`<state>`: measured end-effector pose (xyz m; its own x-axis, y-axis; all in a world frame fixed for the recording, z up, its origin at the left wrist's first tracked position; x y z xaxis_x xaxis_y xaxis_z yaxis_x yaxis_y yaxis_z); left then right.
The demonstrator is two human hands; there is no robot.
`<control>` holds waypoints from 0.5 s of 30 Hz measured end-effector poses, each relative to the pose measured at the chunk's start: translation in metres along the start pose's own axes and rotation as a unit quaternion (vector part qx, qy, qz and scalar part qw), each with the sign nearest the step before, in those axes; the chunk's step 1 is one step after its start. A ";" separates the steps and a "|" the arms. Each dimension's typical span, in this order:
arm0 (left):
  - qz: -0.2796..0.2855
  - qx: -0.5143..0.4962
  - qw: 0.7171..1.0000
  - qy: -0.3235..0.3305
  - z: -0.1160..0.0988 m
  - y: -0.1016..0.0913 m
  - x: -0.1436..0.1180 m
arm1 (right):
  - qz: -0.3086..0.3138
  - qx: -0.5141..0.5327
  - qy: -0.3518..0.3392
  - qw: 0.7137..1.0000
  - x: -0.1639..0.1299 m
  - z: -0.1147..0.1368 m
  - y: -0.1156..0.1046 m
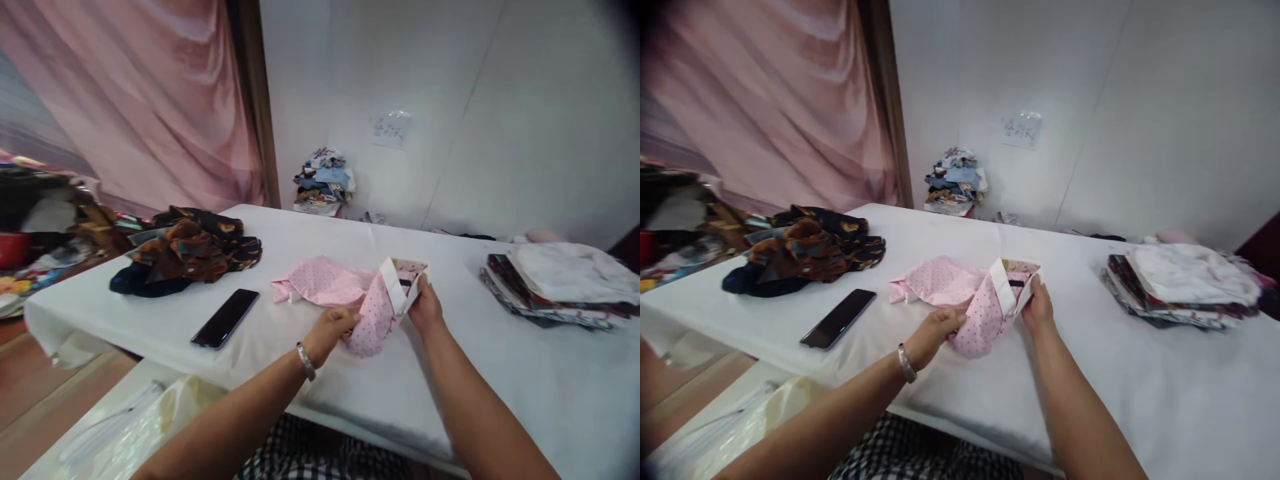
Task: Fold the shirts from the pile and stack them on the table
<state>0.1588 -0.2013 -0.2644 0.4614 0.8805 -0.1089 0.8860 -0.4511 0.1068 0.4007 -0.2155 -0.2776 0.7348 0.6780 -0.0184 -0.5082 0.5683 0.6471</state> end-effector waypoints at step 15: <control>-0.062 0.556 0.792 0.244 -0.007 -0.014 0.020 | -0.113 -0.090 -0.295 0.945 -0.034 0.098 0.003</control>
<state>0.1556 -0.1764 -0.2614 0.5361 0.7568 0.3740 0.5410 0.0320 -0.8404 0.4182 -0.2825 -0.2004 0.9291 0.1827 0.3215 -0.3378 0.7729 0.5371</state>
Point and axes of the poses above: each hand's wrist, its own x-axis towards the middle knuckle, its own y-axis out of the palm, z = x × y, the point moved 6 cm from there along x, towards the middle knuckle, and after that the axes turned 11 degrees about -z, right-handed, at the moved point
